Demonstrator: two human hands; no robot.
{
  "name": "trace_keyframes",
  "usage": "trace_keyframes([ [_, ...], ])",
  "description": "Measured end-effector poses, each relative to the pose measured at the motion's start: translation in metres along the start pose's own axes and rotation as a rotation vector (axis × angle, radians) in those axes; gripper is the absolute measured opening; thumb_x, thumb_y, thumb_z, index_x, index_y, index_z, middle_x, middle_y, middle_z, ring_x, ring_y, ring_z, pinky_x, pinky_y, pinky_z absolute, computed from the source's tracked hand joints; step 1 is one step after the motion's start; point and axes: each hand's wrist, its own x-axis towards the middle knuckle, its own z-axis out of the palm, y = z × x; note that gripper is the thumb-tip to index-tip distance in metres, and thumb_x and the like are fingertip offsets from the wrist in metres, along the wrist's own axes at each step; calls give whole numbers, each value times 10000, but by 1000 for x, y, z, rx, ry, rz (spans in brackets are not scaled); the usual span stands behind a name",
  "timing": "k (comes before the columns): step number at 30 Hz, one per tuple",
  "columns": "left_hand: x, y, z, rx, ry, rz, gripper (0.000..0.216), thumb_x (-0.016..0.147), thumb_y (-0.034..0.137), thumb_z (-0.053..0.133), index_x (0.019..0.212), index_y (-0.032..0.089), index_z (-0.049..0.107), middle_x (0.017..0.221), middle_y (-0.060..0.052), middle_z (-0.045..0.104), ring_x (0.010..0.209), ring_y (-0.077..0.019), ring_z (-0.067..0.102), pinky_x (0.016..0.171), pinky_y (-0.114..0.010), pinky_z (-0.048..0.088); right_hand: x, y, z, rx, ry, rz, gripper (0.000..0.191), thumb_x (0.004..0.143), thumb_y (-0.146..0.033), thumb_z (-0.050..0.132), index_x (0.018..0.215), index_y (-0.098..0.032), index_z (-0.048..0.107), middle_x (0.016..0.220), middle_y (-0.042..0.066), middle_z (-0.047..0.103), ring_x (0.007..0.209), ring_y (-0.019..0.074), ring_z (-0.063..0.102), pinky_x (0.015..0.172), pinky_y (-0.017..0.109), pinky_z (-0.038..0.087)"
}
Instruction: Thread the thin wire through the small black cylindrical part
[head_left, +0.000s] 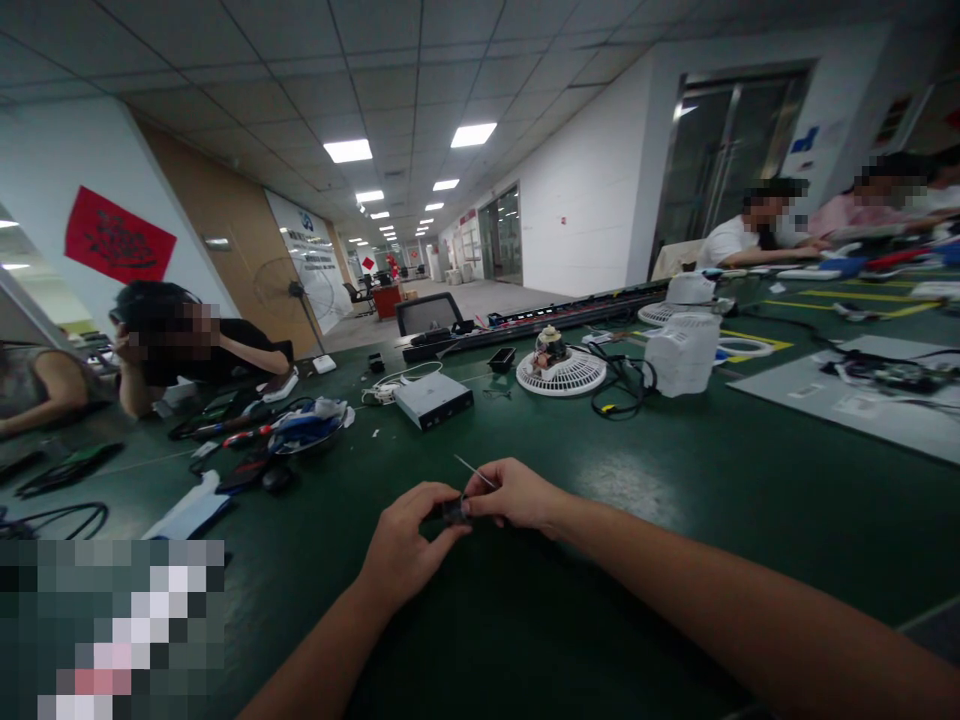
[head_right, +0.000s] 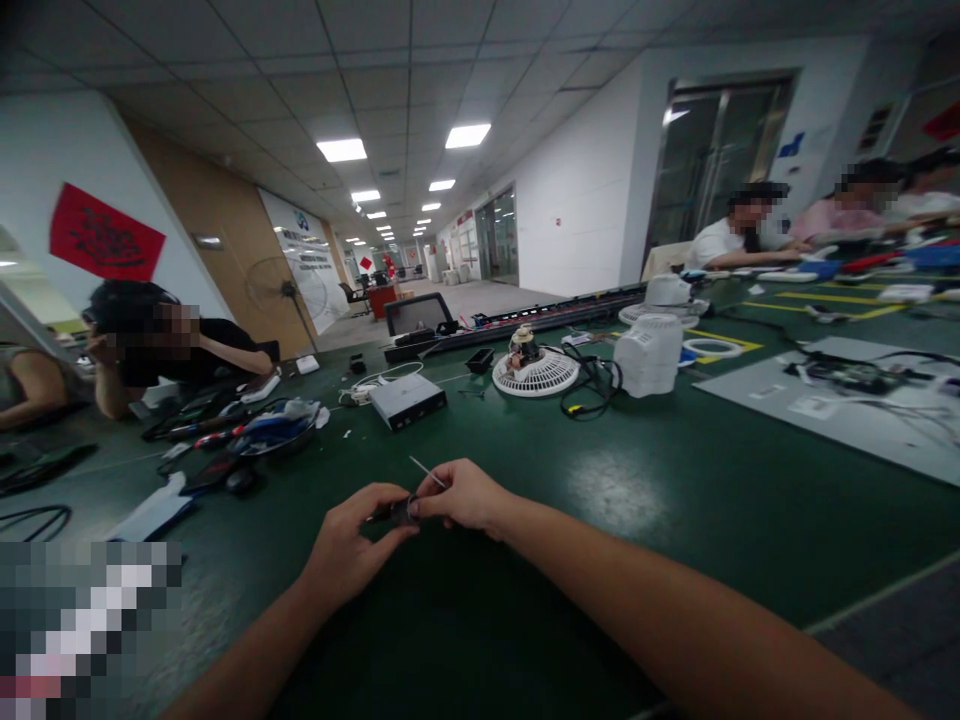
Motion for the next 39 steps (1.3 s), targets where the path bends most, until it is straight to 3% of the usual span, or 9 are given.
trace_keyframes([
  [6,0,-4,-1,-52,-63,3,237,800,192,677,1032,213,630,1043,-42,664,957,-196,630,862,-357,525,1,6,-8,-319,19,-286,101,720,-255,724,763,-164,712,669,-23,638,614,106,549,548,210,392],
  [15,5,-10,3,-35,-12,-69,215,755,177,702,956,217,635,965,-21,665,875,-188,630,775,-320,519,12,9,3,-258,60,-133,162,725,-253,714,846,-148,689,705,-15,652,579,98,548,520,202,399],
  [19,9,-8,6,-4,52,-142,213,763,170,670,967,213,625,950,-22,669,857,-193,634,773,-334,512,17,14,2,-314,74,-300,233,764,-256,680,978,-163,678,838,15,669,725,129,597,612,220,442],
  [21,9,-9,8,20,64,-177,213,756,179,671,962,210,625,939,-23,669,847,-197,634,765,-340,510,16,14,-2,-335,108,-325,375,772,-288,683,1124,-172,630,859,23,664,733,140,601,617,231,449],
  [23,9,-11,8,39,77,-220,231,746,185,674,972,208,630,940,-26,666,833,-199,634,747,-343,510,13,11,-8,-395,138,-348,352,845,-331,604,1164,-184,622,851,28,669,707,142,597,612,241,446],
  [25,9,-14,8,54,106,-249,244,747,189,664,988,204,635,954,-34,660,833,-203,633,740,-346,511,8,6,-16,-538,127,-412,278,903,-311,509,1096,-205,678,840,32,688,706,151,601,628,258,439],
  [29,8,-15,5,60,128,-224,275,753,180,638,1027,203,642,968,-50,648,856,-213,629,749,-353,518,-1,-2,-28,-805,67,-550,262,886,-284,537,1062,-258,729,921,33,722,833,184,630,745,284,434],
  [35,6,1,6,-20,-7,-151,239,731,111,621,937,221,671,948,-38,642,888,-204,625,784,-330,509,-5,-4,-23,-856,8,-596,271,878,-268,544,1075,-277,729,902,21,734,804,174,645,715,255,427],
  [39,6,-1,7,-4,28,-166,262,744,129,628,983,230,660,981,-36,638,917,-214,621,810,-353,504,-7,-9,-25,-922,77,-612,263,864,-277,549,1041,-269,742,880,26,737,785,180,643,705,263,417],
])
